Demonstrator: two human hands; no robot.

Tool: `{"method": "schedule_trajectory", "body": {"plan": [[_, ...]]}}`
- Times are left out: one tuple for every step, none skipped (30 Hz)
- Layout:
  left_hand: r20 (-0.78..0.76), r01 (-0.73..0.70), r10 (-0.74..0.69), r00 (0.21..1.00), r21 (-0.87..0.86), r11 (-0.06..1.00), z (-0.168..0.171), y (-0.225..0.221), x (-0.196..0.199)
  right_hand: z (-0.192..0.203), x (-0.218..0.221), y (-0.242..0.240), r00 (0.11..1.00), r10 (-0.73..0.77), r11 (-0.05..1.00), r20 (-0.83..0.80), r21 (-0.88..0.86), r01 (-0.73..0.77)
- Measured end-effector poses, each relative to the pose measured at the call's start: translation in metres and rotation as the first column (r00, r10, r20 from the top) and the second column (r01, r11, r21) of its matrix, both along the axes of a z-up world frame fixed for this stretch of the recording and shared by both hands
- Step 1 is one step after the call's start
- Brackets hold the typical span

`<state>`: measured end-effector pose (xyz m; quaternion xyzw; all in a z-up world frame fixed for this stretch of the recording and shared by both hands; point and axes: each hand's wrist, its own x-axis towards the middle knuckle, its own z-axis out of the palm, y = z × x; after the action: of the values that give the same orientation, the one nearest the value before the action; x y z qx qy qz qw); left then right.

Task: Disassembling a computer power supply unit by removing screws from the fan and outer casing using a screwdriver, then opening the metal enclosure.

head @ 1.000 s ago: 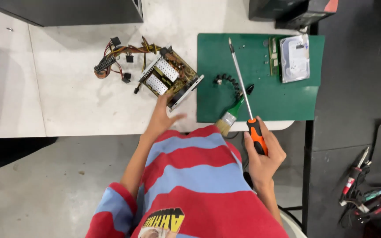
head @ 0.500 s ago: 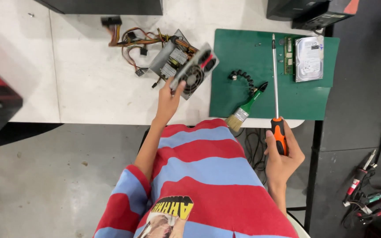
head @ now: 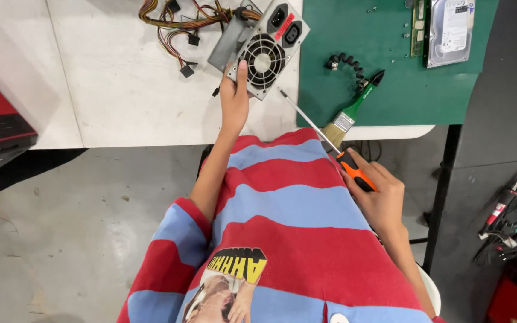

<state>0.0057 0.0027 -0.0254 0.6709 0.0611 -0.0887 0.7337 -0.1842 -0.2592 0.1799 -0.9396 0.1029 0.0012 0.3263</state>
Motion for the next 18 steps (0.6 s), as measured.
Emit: {"method": "schedule_trajectory", "body": {"plan": [[0.002,-0.022,0.022,1.0,-0.013,1.0,-0.005,0.0,0.002,-0.003,0.0,0.0,1.0,0.013,1.0,-0.01,0.0,-0.013],[0.003,-0.048,0.048,0.999,-0.025,0.999,-0.01,0.001,0.003,-0.005,0.0,-0.001,0.999,0.029,1.0,-0.021,0.003,-0.029],[0.0,-0.046,0.046,0.999,-0.025,0.999,-0.005,-0.003,0.001,-0.004,0.002,0.0,0.999,0.028,1.0,-0.024,0.002,-0.028],[-0.028,-0.055,0.054,0.998,-0.042,0.998,-0.001,-0.004,0.002,-0.005,0.005,0.001,0.999,0.048,0.999,-0.014,0.014,-0.048],[-0.055,-0.064,0.061,0.997,-0.059,0.996,0.004,-0.005,0.002,-0.006,0.008,0.002,0.998,0.069,0.997,-0.004,0.026,-0.069],[-0.056,-0.059,0.056,0.997,-0.058,0.997,0.01,-0.003,0.002,-0.008,0.008,0.003,0.998,0.064,0.998,-0.004,0.027,-0.064],[-0.096,-0.078,0.071,0.993,-0.068,0.995,0.015,-0.001,0.002,-0.011,0.009,0.003,0.997,0.08,0.997,0.001,0.003,-0.08],[-0.14,-0.096,0.084,0.986,-0.081,0.992,0.021,-0.002,0.001,-0.011,0.009,0.002,0.995,0.096,0.995,0.0,-0.025,-0.096],[-0.146,-0.091,0.079,0.986,-0.084,0.992,0.039,-0.005,0.005,-0.006,0.012,0.005,0.996,0.09,0.996,-0.005,-0.028,-0.09],[-0.218,-0.099,0.093,0.971,-0.019,0.995,0.057,-0.006,0.009,-0.001,0.015,0.009,0.991,0.134,0.991,-0.003,-0.029,-0.134],[-0.289,-0.101,0.111,0.951,0.047,0.994,0.076,-0.007,0.014,0.003,0.019,0.013,0.984,0.177,0.984,-0.001,-0.031,-0.177],[-0.288,-0.101,0.11,0.951,0.047,0.994,0.077,-0.008,0.017,0.003,0.021,0.013,0.984,0.177,0.984,0.0,-0.031,-0.177],[-0.32,-0.119,0.121,0.94,0.027,0.993,0.078,-0.009,0.02,0.002,0.023,0.014,0.982,0.187,0.981,-0.009,-0.05,-0.188],[-0.357,-0.139,0.133,0.925,0.009,0.99,0.079,-0.009,0.018,0.003,0.022,0.014,0.979,0.2,0.977,-0.025,-0.068,-0.201],[-0.362,-0.14,0.134,0.922,0.009,0.99,0.079,-0.009,0.016,0.004,0.021,0.015,0.979,0.202,0.977,-0.031,-0.066,-0.203],[-0.353,-0.14,0.128,0.927,-0.008,0.99,0.079,-0.009,0.016,0.005,0.022,0.015,0.978,0.207,0.975,-0.04,-0.072,-0.209],[-0.343,-0.139,0.121,0.932,-0.026,0.99,0.079,-0.009,0.016,0.007,0.023,0.016,0.976,0.212,0.974,-0.049,-0.077,-0.215],[-0.343,-0.142,0.125,0.931,-0.025,0.99,0.076,-0.009,0.014,0.01,0.022,0.016,0.975,0.215,0.973,-0.049,-0.076,-0.218]]}}
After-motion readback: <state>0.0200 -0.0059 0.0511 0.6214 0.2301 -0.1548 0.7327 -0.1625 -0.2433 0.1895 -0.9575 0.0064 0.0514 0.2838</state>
